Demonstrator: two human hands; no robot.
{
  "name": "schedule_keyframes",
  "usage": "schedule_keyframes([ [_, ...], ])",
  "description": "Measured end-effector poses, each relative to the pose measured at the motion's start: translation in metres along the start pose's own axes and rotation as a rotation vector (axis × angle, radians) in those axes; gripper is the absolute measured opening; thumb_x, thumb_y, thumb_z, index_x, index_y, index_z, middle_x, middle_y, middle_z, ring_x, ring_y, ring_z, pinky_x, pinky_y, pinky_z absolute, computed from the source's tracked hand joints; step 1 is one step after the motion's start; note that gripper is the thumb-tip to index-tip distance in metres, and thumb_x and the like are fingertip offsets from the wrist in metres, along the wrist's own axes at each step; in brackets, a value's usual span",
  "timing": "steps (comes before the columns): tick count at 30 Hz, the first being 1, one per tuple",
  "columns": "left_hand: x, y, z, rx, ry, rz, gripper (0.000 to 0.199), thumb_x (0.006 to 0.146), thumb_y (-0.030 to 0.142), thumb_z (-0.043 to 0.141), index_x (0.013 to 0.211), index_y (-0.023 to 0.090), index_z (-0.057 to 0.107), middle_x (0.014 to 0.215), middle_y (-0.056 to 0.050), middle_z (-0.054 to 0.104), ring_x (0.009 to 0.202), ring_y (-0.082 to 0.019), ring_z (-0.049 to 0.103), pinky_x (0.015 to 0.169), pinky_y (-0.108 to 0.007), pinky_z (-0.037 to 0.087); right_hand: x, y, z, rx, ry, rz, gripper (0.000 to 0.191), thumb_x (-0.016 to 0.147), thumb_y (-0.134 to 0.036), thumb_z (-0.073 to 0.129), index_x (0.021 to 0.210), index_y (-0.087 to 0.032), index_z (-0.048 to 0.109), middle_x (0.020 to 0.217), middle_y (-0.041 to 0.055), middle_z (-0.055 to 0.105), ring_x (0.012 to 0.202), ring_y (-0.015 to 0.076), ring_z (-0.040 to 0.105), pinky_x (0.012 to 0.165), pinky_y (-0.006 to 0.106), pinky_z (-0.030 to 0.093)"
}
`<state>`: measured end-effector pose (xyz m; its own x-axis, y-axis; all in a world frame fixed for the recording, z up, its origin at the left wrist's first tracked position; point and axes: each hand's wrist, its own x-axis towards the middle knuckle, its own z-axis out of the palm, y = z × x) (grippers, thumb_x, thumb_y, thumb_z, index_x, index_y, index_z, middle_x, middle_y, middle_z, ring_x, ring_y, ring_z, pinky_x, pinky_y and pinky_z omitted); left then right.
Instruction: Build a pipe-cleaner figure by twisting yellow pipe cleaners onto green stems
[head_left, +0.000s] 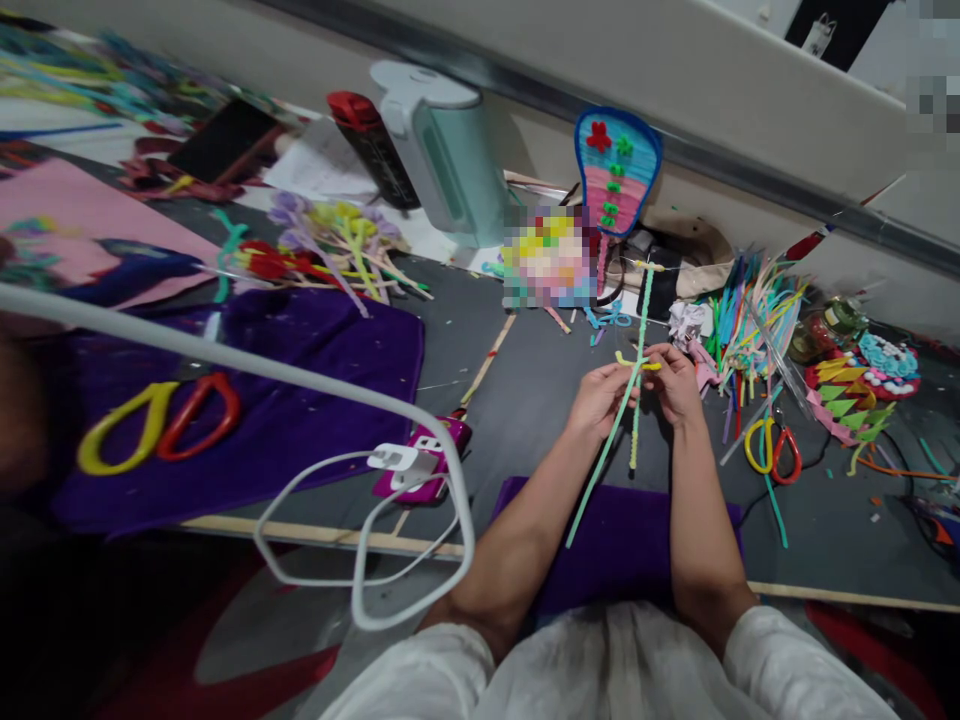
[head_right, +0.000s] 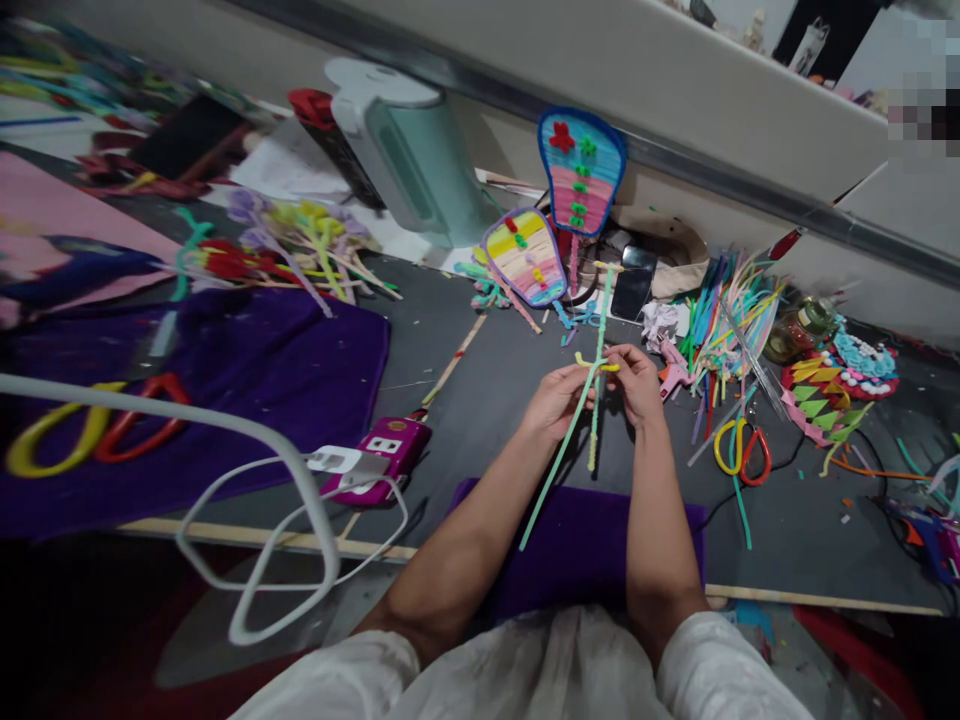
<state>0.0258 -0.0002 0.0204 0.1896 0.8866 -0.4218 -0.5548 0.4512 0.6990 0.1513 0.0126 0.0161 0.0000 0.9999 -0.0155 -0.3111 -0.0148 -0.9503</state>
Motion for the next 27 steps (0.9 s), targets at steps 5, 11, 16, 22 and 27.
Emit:
schedule_keyframes([
  [5,-0.001,0.0,0.001,-0.015,-0.01,0.001,0.027,0.058,0.03,0.083,0.071,0.013,0.066,0.047,0.002,0.055,0.038,-0.006,0.047,0.038,-0.018,0.038,0.001,-0.001,-0.002,0.003,0.047,0.027,0.028,0.066,-0.038,0.078,0.073,-0.02,0.059,0.062,-0.007,0.053,0.048,0.0044,0.044,0.042,0.015,0.038],
  [11,-0.002,-0.001,0.002,-0.077,-0.081,0.041,0.033,0.056,0.031,0.085,0.071,0.011,0.064,0.048,0.005,0.053,0.037,-0.002,0.042,0.036,-0.014,0.032,0.001,-0.001,-0.001,-0.001,0.024,0.02,0.028,0.067,-0.036,0.078,0.088,-0.021,0.067,0.066,-0.0067,0.054,0.049,0.0037,0.044,0.044,0.015,0.04],
  [16,0.0,-0.002,-0.001,-0.109,-0.102,0.055,0.03,0.06,0.028,0.083,0.078,0.011,0.066,0.058,0.001,0.062,0.042,-0.004,0.048,0.038,-0.015,0.033,0.001,0.003,0.002,0.012,0.017,0.027,0.023,0.067,-0.035,0.078,0.083,-0.021,0.069,0.064,-0.0055,0.055,0.049,0.0039,0.043,0.044,0.016,0.039],
  [22,0.003,-0.002,-0.003,-0.109,-0.084,0.118,0.028,0.059,0.028,0.083,0.075,0.011,0.068,0.057,0.0,0.062,0.045,-0.005,0.052,0.04,-0.014,0.033,-0.001,0.004,0.003,-0.017,-0.015,-0.003,0.025,0.064,-0.038,0.08,0.077,-0.021,0.067,0.07,-0.0038,0.06,0.053,0.0051,0.047,0.046,0.017,0.041],
  [27,0.006,-0.004,-0.002,-0.137,-0.036,0.119,0.027,0.056,0.025,0.084,0.074,0.01,0.07,0.058,-0.001,0.064,0.047,-0.006,0.055,0.045,-0.016,0.04,0.001,0.004,0.008,0.035,0.056,-0.001,0.024,0.065,-0.038,0.078,0.072,-0.02,0.064,0.06,-0.0055,0.052,0.048,0.0047,0.042,0.042,0.017,0.038],
])
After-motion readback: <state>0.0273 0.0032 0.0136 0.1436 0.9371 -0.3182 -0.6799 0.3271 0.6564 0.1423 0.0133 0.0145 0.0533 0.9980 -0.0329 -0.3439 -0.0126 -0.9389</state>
